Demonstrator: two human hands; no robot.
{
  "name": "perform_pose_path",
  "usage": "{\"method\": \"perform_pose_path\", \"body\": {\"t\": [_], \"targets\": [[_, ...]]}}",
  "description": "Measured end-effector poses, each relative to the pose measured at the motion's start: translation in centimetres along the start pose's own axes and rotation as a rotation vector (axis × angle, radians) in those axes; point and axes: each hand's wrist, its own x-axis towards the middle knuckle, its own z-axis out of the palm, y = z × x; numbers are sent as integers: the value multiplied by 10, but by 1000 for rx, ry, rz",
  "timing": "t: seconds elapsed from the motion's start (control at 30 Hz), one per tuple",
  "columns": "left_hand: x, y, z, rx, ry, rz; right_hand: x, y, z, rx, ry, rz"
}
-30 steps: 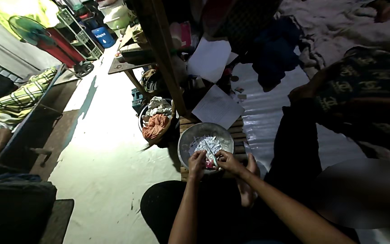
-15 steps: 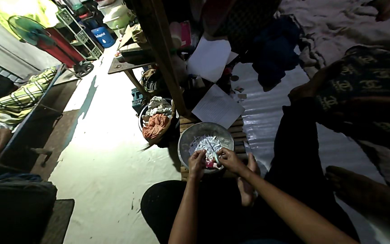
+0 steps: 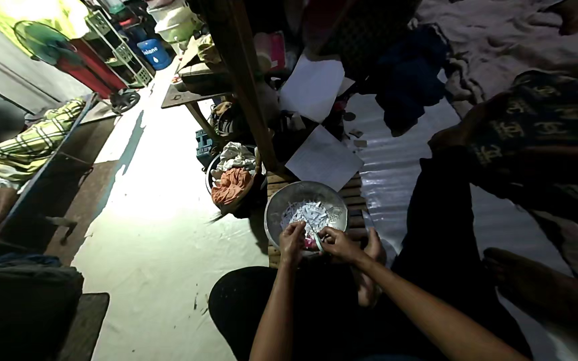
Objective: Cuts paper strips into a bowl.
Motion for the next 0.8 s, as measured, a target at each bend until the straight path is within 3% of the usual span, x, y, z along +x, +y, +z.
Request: {"method": "perform_pose_path", "body": {"t": [0.4, 0.8], "targets": [[-4, 2, 3, 0, -25, -21, 3, -10, -2, 63, 123, -26], [-2, 1, 1, -37, 8, 4, 1, -8, -2, 62, 106, 2]]}}
